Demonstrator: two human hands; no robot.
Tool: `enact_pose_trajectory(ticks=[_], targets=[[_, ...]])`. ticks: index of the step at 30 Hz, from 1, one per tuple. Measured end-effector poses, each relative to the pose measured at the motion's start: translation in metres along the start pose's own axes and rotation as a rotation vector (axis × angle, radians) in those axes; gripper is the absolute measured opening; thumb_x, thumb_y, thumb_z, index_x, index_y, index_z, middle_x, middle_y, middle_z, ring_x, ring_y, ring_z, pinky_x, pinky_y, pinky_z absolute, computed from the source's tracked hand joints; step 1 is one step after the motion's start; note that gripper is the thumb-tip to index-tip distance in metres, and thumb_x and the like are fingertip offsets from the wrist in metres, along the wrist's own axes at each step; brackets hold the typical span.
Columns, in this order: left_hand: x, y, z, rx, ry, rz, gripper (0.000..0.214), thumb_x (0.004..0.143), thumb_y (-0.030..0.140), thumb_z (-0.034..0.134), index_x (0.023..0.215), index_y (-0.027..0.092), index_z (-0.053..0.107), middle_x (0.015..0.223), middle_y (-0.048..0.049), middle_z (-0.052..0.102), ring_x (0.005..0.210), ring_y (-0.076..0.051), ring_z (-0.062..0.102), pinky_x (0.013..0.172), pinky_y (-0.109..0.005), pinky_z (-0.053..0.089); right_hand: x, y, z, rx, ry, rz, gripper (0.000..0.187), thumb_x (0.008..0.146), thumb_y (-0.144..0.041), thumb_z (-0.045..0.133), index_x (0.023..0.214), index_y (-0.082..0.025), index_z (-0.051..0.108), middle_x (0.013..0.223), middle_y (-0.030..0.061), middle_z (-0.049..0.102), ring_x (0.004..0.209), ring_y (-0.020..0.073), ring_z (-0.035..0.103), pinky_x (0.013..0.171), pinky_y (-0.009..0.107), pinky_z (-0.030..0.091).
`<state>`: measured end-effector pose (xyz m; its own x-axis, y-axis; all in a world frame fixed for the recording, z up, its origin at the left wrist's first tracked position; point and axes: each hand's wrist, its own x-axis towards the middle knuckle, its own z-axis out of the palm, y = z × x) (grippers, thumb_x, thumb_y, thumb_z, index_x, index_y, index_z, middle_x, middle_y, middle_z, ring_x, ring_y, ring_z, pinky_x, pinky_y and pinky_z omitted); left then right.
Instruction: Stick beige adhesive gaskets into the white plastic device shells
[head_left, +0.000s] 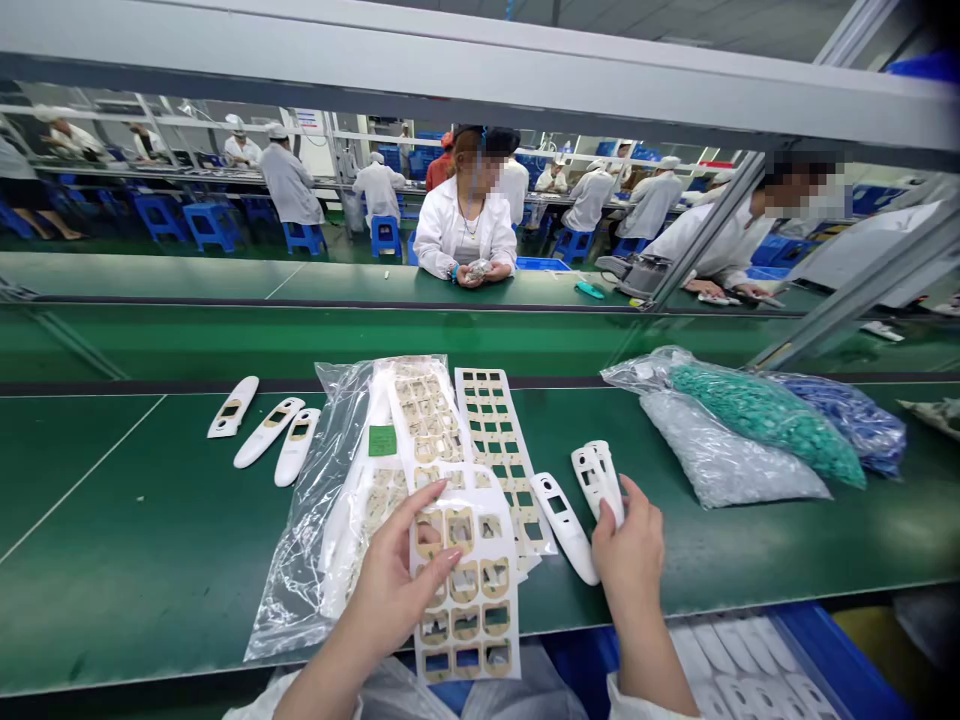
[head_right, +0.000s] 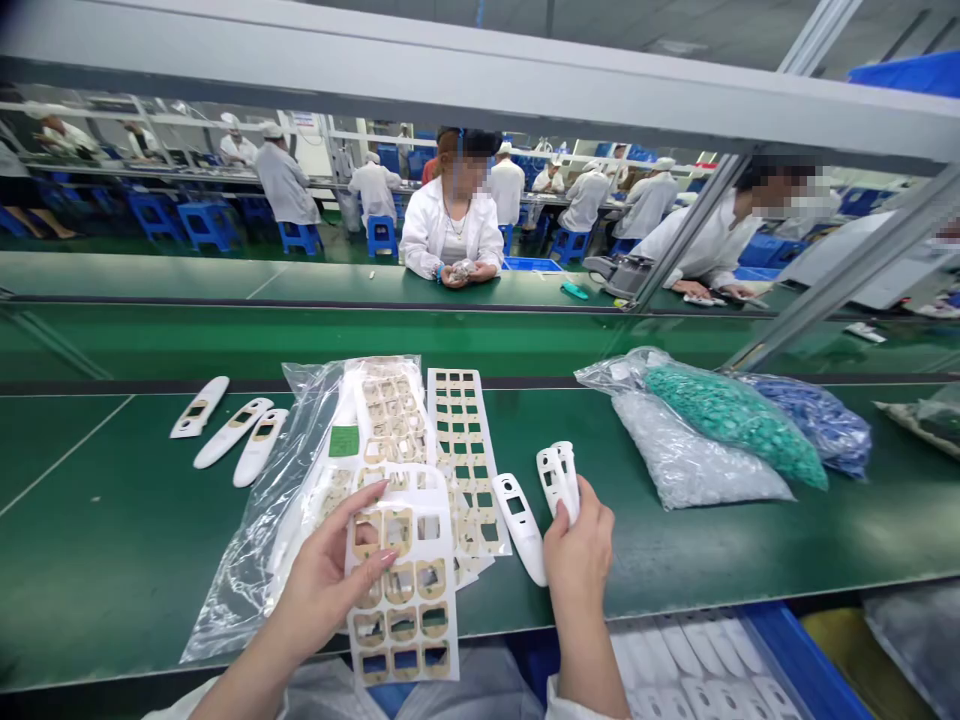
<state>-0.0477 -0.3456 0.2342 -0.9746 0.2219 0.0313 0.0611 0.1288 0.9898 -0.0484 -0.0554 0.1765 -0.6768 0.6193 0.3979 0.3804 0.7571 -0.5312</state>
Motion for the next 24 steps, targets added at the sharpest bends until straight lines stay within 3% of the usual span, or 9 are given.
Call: enact_pose_trajectory(ticks=[3,5,7,9,11,13,16,21,24], targets=[[-0.001,0.002,0.001,0.017,0.029,0.039,0.052,0.079,0.039,0.067,0.127,0.028,0.049,0.131,-0.0076,0.054,0.128,-0.026,0.044,0.112,-0.049,0.029,0.003,0.004,-0.002,-0.078,0.108,-0.111,0.046,0.086,-0.037,0.041,0.112,-0.007,0.063,0.112,0.0225,0.053,0.1,0.0352,0.052,0.08,0.045,0.043],[0.0,0.002,0.002,0.066,0.057,0.074,0.046,0.079,0.038,0.067,0.122,0.027,0.054,0.118,-0.007,0.06,0.116,-0.025,0.053,0.106,-0.048,0.036,0.0,0.004,-0.004,-0.1,0.1,-0.209,0.046,0.086,-0.046,0.043,0.093,-0.009,0.07,0.107,0.0206,0.055,0.096,0.0345,0.052,0.082,0.046,0.043],[0.002,0.001,0.004,0.107,0.092,0.108,0.043,0.079,0.038,0.067,0.119,0.026,0.057,0.102,-0.0052,0.064,0.102,-0.022,0.059,0.101,-0.045,0.041,-0.007,-0.001,-0.005,-0.114,-0.043,-0.274,0.048,0.081,-0.055,0.051,0.088,-0.012,0.07,0.098,0.0165,0.06,0.089,0.0324,0.054,0.081,0.045,0.044],[0.004,0.001,0.005,0.14,0.119,0.131,0.039,0.079,0.036,0.067,0.115,0.026,0.061,0.087,-0.0026,0.064,0.089,-0.019,0.062,0.092,-0.04,0.046,-0.014,-0.007,-0.005,-0.164,-0.223,-0.269,0.052,0.076,-0.056,0.06,0.099,-0.01,0.068,0.094,0.0151,0.063,0.089,0.0328,0.055,0.081,0.045,0.044],[0.006,0.0,0.005,0.162,0.135,0.15,0.031,0.078,0.035,0.068,0.107,0.025,0.066,0.082,-0.0022,0.064,0.081,-0.017,0.062,0.082,-0.034,0.05,-0.017,-0.014,-0.005,-0.2,-0.361,-0.179,0.056,0.072,-0.052,0.065,0.107,-0.007,0.064,0.093,0.0153,0.064,0.09,0.0334,0.056,0.08,0.044,0.045],[0.007,-0.001,0.004,0.165,0.137,0.151,0.023,0.077,0.034,0.069,0.098,0.025,0.071,0.085,-0.0035,0.067,0.079,-0.017,0.063,0.076,-0.03,0.052,-0.016,-0.022,-0.008,-0.176,-0.466,-0.049,0.044,0.072,-0.049,0.065,0.094,-0.011,0.066,0.083,0.0124,0.065,0.081,0.0308,0.057,0.073,0.042,0.045],[0.008,-0.004,0.002,0.15,0.146,0.117,0.017,0.079,0.033,0.068,0.094,0.026,0.073,0.093,-0.0046,0.07,0.088,-0.018,0.065,0.082,-0.03,0.052,-0.019,-0.037,-0.02,0.055,-0.5,0.138,0.037,0.075,-0.054,0.059,0.07,-0.017,0.062,0.064,0.0061,0.061,0.062,0.0231,0.055,0.062,0.036,0.042],[0.003,-0.01,0.007,0.113,0.157,0.155,0.033,0.083,0.032,0.064,0.115,0.029,0.063,0.113,-0.006,0.062,0.111,-0.021,0.057,0.098,-0.035,0.046,-0.048,-0.066,-0.045,0.832,-0.58,0.284,0.042,0.073,-0.057,0.064,0.079,-0.016,0.062,0.071,0.0046,0.064,0.062,0.016,0.057,0.054,0.024,0.045],[0.002,-0.01,0.01,0.134,0.14,0.155,0.04,0.084,0.031,0.063,0.124,0.034,0.054,0.12,-0.0039,0.057,0.116,-0.02,0.052,0.1,-0.036,0.043,-0.06,-0.073,-0.048,0.978,-0.591,0.312,0.034,0.075,-0.049,0.068,0.081,-0.016,0.061,0.073,0.0036,0.065,0.061,0.0129,0.057,0.052,0.019,0.045]])
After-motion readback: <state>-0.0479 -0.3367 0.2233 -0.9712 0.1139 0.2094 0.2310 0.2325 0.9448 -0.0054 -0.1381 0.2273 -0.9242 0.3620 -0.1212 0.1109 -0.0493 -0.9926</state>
